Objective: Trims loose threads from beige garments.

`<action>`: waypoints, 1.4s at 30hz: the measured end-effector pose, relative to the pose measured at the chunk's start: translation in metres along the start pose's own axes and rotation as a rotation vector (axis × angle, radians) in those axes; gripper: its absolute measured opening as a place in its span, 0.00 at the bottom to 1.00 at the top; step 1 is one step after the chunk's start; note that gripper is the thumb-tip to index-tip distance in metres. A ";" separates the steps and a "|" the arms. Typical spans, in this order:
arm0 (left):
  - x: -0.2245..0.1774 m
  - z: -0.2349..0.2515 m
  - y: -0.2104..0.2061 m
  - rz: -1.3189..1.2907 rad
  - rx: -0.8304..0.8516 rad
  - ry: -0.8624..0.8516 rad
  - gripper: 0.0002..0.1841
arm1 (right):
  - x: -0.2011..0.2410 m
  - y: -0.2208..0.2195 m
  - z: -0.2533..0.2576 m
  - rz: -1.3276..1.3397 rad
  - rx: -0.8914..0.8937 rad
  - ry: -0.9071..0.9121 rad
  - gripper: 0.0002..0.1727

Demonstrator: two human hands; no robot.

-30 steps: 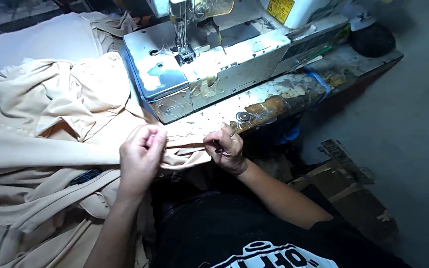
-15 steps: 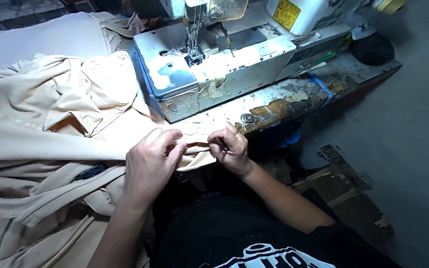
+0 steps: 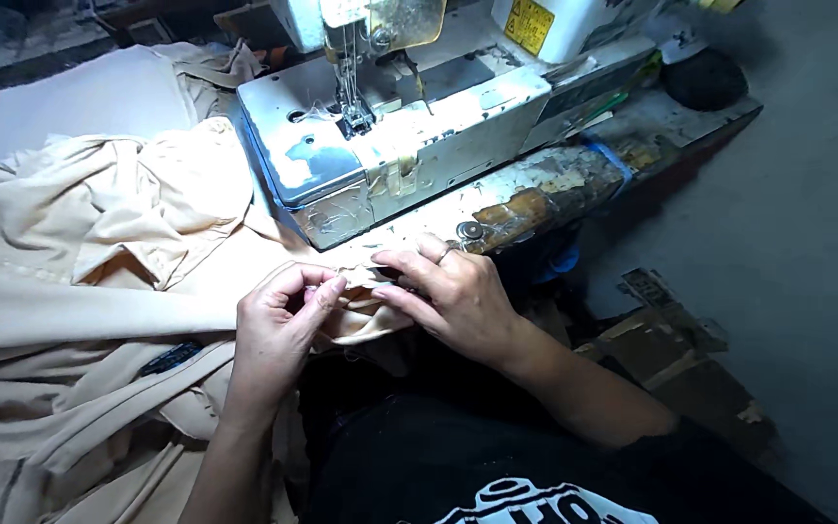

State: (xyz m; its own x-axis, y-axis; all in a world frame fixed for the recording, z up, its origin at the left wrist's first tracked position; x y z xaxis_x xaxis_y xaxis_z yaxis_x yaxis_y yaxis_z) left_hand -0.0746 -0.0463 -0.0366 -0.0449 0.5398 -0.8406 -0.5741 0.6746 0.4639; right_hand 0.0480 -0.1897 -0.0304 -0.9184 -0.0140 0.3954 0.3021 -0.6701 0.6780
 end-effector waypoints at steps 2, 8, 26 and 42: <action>0.000 -0.001 -0.001 -0.003 0.004 -0.001 0.02 | 0.005 -0.006 0.008 -0.057 -0.004 0.008 0.14; 0.002 -0.001 -0.002 -0.045 0.042 -0.029 0.02 | 0.000 -0.021 0.014 -0.074 0.008 -0.019 0.14; 0.025 -0.059 -0.085 0.774 1.112 0.253 0.17 | -0.036 -0.023 -0.012 0.117 -0.026 -0.147 0.27; -0.061 -0.012 -0.009 0.455 0.051 -0.331 0.20 | -0.033 -0.026 0.005 0.738 -0.051 -0.119 0.05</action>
State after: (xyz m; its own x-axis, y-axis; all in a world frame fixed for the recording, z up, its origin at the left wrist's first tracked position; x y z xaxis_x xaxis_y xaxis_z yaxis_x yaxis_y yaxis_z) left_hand -0.0761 -0.0911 0.0070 -0.0153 0.9053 -0.4245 -0.5165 0.3563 0.7786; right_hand 0.0716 -0.1683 -0.0577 -0.4471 -0.3945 0.8028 0.8141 -0.5513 0.1825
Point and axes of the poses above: each hand's wrist, its own z-axis towards the middle knuckle, its own y-axis out of the back of the hand, x = y × z, the point moved 7 cm from there along z, towards the middle knuckle, and after that the axes turned 6 degrees about x, right-handed, at the moved point
